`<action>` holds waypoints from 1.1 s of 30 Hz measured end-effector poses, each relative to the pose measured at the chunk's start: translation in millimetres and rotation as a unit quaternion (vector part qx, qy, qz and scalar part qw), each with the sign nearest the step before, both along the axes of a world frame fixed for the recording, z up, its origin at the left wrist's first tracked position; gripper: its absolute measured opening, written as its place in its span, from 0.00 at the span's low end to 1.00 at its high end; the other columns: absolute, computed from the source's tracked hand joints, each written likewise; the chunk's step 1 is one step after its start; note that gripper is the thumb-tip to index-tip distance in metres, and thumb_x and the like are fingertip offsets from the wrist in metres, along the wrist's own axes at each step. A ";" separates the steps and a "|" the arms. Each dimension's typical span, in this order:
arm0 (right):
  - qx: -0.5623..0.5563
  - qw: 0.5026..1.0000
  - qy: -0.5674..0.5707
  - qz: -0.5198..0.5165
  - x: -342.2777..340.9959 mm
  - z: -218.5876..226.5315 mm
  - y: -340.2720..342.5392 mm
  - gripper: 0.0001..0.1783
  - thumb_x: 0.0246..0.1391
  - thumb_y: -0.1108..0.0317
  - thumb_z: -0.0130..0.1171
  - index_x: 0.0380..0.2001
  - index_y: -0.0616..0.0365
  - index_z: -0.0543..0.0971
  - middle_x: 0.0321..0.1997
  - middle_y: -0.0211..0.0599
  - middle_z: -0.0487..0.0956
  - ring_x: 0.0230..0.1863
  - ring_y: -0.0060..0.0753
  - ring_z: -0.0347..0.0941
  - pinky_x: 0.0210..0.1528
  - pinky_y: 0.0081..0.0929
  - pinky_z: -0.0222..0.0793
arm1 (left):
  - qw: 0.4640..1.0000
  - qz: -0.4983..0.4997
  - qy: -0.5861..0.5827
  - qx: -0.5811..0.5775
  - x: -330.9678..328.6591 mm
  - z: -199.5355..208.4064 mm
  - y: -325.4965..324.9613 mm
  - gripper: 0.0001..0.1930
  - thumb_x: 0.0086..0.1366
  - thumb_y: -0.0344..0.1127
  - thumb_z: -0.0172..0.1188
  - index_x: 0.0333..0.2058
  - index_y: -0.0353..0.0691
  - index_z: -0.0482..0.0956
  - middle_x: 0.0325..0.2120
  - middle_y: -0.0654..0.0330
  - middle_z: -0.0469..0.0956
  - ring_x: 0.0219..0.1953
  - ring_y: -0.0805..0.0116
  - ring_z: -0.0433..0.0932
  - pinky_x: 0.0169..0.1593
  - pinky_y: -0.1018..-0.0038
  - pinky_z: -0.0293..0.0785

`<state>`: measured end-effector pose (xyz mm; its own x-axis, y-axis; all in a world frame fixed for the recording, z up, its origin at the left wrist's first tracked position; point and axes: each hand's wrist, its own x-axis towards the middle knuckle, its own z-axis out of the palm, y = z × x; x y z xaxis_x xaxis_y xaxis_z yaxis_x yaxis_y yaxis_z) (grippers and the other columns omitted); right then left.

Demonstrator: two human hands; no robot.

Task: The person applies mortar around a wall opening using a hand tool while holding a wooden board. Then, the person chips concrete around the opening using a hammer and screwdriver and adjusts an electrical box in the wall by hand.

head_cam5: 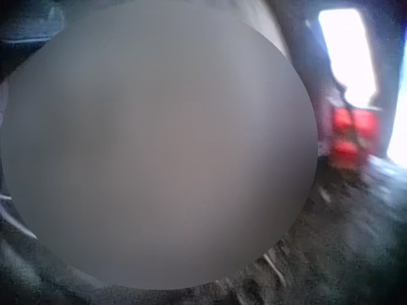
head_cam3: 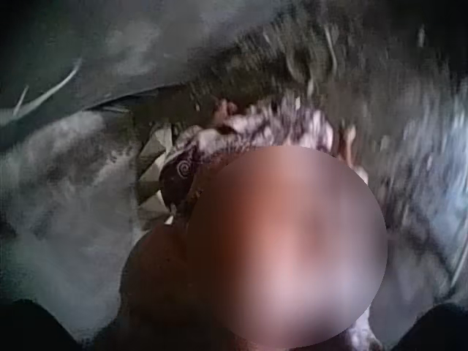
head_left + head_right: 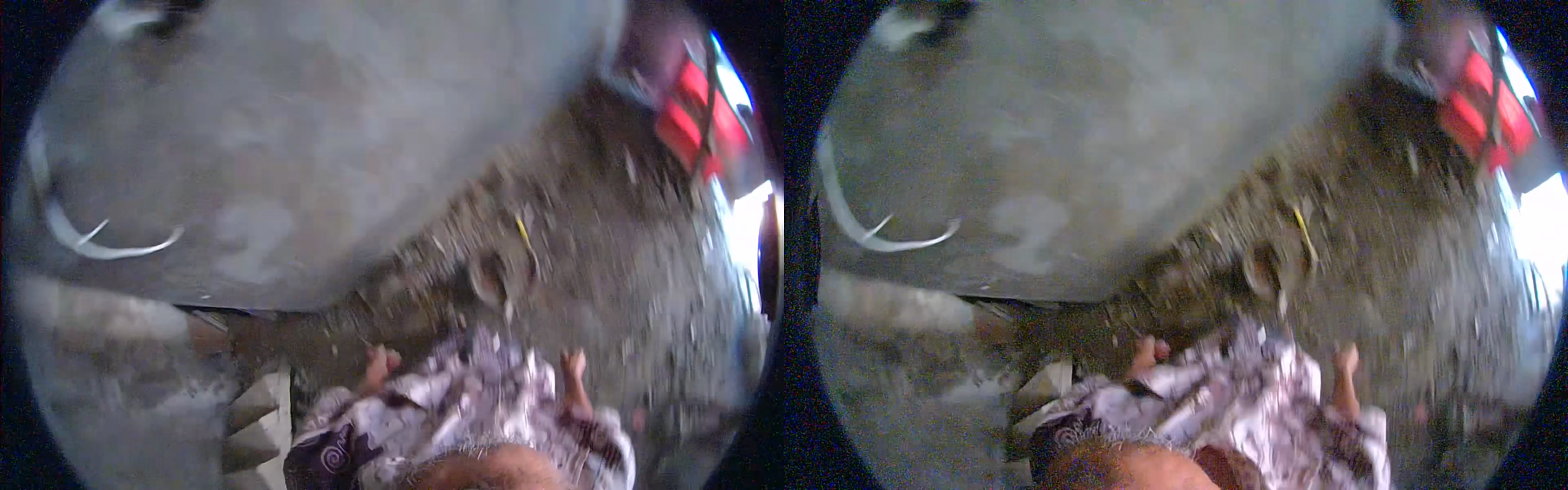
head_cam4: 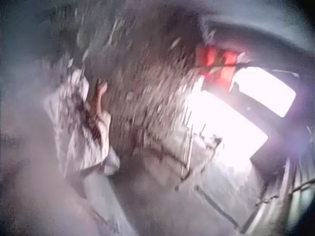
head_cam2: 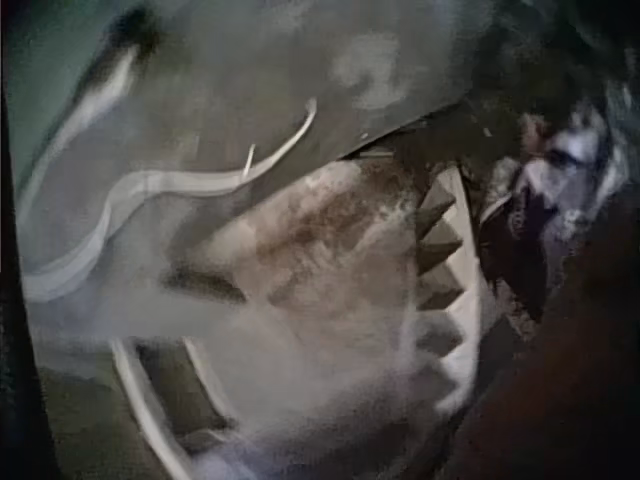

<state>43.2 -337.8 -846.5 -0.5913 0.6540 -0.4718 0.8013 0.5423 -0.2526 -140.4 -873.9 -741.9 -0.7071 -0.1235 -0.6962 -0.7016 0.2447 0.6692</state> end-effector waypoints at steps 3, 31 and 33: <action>0.103 0.989 -0.033 -0.096 108.7 -34.8 78.9 0.15 0.55 0.59 0.48 0.35 0.56 0.78 0.44 0.49 0.78 0.48 0.51 0.73 0.47 0.41 0.70 | 0.989 0.026 -0.004 0.144 9.3 -27.1 35.5 0.23 0.69 0.53 0.39 0.35 0.38 0.74 0.22 0.61 0.75 0.20 0.66 0.70 0.27 0.69 0.69; -0.049 0.942 -0.114 0.312 -195.7 -175.2 159.1 0.20 0.55 0.61 0.46 0.51 0.48 0.72 0.47 0.49 0.73 0.47 0.55 0.72 0.46 0.48 0.71 | 0.918 0.005 -0.380 -0.112 255.1 83.6 44.9 0.19 0.64 0.47 0.51 0.40 0.33 0.70 0.32 0.53 0.77 0.30 0.68 0.74 0.32 0.70 0.71; 0.019 0.911 -0.060 0.407 -216.1 -226.9 186.9 0.20 0.57 0.62 0.43 0.53 0.47 0.71 0.48 0.48 0.71 0.50 0.54 0.70 0.47 0.49 0.69 | 0.897 0.002 -0.426 -0.117 259.2 87.3 74.3 0.19 0.64 0.46 0.52 0.40 0.33 0.70 0.32 0.53 0.77 0.29 0.68 0.74 0.32 0.70 0.71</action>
